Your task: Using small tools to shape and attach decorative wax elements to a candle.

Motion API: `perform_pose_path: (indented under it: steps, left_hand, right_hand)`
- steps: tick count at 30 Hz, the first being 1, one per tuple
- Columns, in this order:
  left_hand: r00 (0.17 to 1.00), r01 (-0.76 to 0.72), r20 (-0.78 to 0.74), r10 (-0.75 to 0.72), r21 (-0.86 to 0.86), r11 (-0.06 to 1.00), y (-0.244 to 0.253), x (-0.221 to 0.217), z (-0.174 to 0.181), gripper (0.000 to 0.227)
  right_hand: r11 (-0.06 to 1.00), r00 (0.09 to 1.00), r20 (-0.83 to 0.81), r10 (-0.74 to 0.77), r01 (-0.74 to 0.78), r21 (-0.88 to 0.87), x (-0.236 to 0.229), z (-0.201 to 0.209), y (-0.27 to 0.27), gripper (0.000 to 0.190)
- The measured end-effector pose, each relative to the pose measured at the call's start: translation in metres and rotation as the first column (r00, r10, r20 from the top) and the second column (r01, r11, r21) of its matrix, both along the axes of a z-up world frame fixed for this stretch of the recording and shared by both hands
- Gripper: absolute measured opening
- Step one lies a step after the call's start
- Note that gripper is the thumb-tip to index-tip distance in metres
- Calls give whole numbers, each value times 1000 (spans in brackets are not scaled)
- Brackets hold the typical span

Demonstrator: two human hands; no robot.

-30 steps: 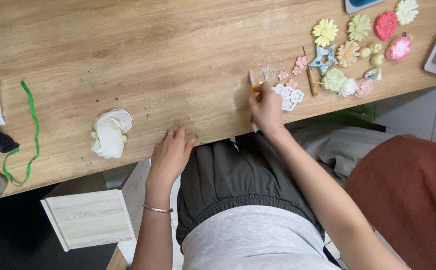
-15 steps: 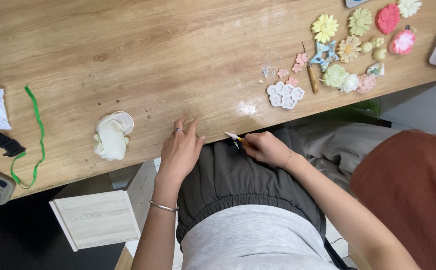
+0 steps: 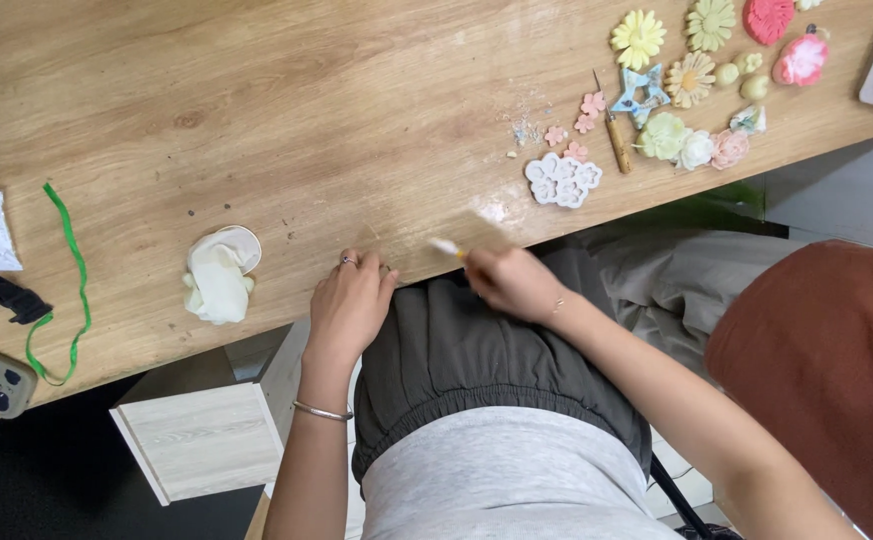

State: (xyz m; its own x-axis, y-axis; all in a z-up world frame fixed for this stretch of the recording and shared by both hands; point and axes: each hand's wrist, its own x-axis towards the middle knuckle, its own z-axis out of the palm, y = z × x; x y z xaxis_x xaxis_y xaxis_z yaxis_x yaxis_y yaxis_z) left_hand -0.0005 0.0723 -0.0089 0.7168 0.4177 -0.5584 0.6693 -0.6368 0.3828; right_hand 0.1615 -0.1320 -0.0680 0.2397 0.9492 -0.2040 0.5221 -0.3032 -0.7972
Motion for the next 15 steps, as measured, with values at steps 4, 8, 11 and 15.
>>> perform_pose_path:
  steps: [4, 8, 11, 15]
  left_hand:
    - [989, 3, -145, -7, -30, 1000, 3, -4, 2, 36]
    - [996, -4, -88, 6, 18, 1000, 5, -17, -2, 37]
    - [991, -6, -131, 9, 26, 1000, 5, -27, -4, 38]
    - [981, 11, -193, -9, 8, 1000, 5, -25, 0, 39]
  right_hand:
    - [989, 989, -38, 144, -143, 28, -24, -31, 8, 13]
    - [975, 972, 83, -219, 222, -32, -1, -38, 2, 14]
    - [912, 905, 123, -408, 410, 14, 11, -30, 1, 11]
    - [993, 992, 37, -118, 118, 21, -3, -19, 8, 16]
